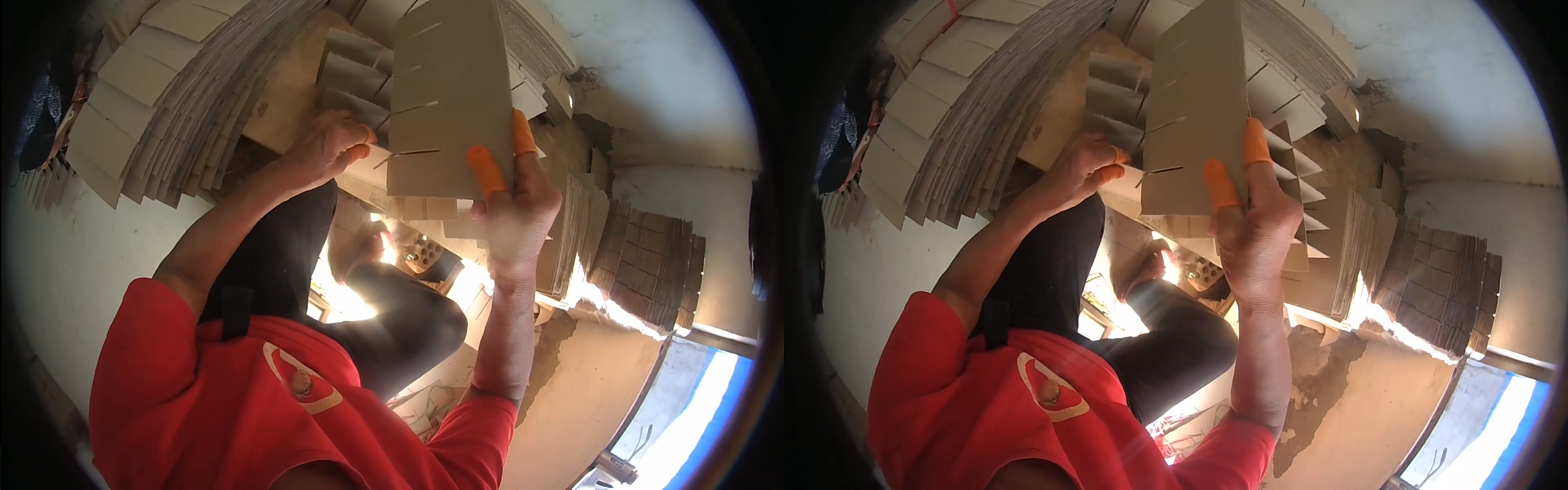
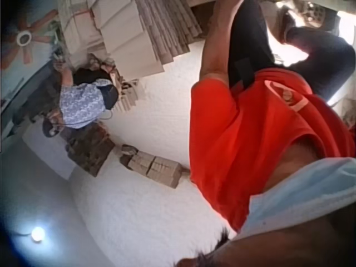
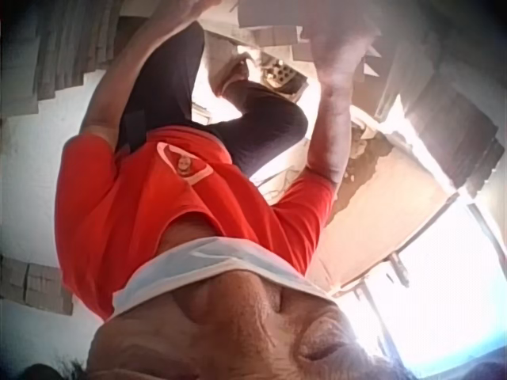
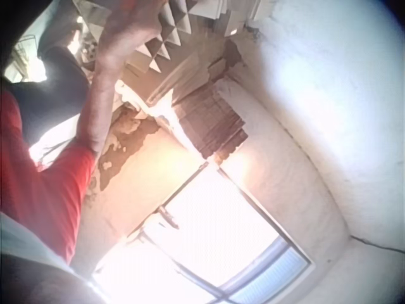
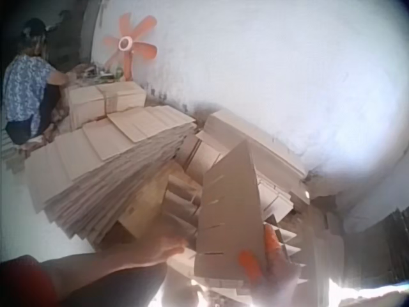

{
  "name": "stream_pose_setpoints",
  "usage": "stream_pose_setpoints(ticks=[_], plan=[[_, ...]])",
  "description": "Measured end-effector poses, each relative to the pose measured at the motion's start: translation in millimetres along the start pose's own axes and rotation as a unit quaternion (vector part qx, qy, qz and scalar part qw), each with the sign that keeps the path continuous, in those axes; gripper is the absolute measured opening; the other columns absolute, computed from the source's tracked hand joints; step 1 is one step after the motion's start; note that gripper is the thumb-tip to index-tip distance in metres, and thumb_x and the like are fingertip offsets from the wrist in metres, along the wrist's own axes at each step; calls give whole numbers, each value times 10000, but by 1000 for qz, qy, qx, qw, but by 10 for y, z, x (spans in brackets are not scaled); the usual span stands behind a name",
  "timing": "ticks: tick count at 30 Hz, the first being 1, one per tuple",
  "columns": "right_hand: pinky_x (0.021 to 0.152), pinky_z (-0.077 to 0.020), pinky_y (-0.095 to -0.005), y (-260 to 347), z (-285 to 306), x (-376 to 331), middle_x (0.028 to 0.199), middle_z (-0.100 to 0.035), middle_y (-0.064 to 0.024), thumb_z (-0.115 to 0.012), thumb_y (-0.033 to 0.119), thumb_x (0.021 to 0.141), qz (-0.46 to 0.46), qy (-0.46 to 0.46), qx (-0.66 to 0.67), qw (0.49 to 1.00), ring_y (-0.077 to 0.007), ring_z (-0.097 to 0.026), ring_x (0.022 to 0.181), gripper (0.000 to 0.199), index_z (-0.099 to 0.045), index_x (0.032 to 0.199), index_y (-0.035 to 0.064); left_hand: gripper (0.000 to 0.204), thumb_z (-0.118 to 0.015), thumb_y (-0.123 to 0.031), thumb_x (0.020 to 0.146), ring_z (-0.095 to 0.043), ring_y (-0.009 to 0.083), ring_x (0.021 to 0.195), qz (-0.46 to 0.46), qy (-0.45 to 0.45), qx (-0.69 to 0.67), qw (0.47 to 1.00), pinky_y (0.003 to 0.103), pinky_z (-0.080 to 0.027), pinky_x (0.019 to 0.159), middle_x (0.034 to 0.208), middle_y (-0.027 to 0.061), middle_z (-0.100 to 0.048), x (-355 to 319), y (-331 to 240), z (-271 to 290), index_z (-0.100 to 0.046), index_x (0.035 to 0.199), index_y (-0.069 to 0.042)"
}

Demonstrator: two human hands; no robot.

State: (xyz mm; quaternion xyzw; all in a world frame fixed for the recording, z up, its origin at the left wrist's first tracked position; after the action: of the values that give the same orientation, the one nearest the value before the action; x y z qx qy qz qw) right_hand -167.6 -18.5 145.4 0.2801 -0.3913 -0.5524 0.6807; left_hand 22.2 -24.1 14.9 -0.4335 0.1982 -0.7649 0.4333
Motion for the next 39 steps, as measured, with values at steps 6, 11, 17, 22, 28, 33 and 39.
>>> stream_pose_setpoints(ticks=[6, 11, 17, 22, 28, 33, 39], plan=[[409, -332, -187, -141, -28, 7, 812, -636, 20, -642, 14, 848, 11, 14, -38, 999, -1, -419, 520, 495, -491, 1319, -14, 131, -701, -1, 720, -540, 262, 697, 1, -5, -18, 1000, 376, -436, 596, 718, 113, -595, 8, 0, 2, -648, 838, 17], [484, -365, -192, -116, -112, 16, 663, -553, -51, -609, -7, 853, 47, 40, -39, 997, -57, -411, 532, 465, -501, 1304, -2, 124, -696, -10, 729, -532, 260, 692, 9, 0, -21, 1000, 373, -434, 597, 703, 108, -582, 18, -30, 18, -649, 841, 17], [574, -480, -281, -162, -367, 56, 733, -601, -206, -601, -3, 854, 57, 88, -72, 992, -271, -591, 601, 396, -523, 1243, -12, 148, -686, 8, 737, -571, 287, 754, 42, 29, -10, 999, 390, -462, 676, 753, 133, -630, 30, 13, 1, -643, 879, 14], [430, -360, -221, -339, -553, 63, 586, -503, 3, -610, 31, 878, 82, 123, -90, 985, -42, -385, 456, 470, -478, 1328, -3, 162, -693, 19, 726, -583, 297, 769, 51, 21, -11, 998, 394, -468, 679, 767, 141, -620, 46, 15, 10, -645, 881, 11], [420, -372, -237, -259, -578, 78, 572, -508, -43, -604, 20, 877, 123, 134, -89, 979, -57, -392, 443, 451, -483, 1310, -16, 157, -701, 17, 718, -590, 300, 759, 63, 10, -19, 998, 395, -474, 663, 768, 143, -619, 35, 72, -12, -650, 867, 9], [412, -377, -251, -290, -645, 106, 557, -494, -81, -592, 3, 869, 145, 136, -104, 975, -81, -418, 424, 444, -482, 1299, -16, 159, -700, 14, 715, -589, 299, 737, 50, 9, -16, 999, 392, -475, 642, 757, 142, -615, 44, 76, -24, -652, 867, 5], [498, -434, -400, -90, -640, 231, 667, -557, -225, -537, -72, 800, 162, 169, -87, 968, -370, -552, 596, 229, -496, 1026, -69, 154, -690, -14, 737, -548, 268, 699, 70, 9, -33, 997, 368, -442, 608, 735, 129, -561, 53, 113, -32, -664, 887, 6]])
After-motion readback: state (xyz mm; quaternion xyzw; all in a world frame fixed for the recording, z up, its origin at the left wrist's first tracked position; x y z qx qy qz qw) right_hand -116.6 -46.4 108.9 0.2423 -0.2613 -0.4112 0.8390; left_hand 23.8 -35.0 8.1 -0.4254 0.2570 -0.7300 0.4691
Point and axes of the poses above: each hand's wrist, its own x-axis towards the middle knuckle, its own z-axis out of the back of the hand, y = z × x, the point moved 7 cm from there along x, towards the middle knuckle
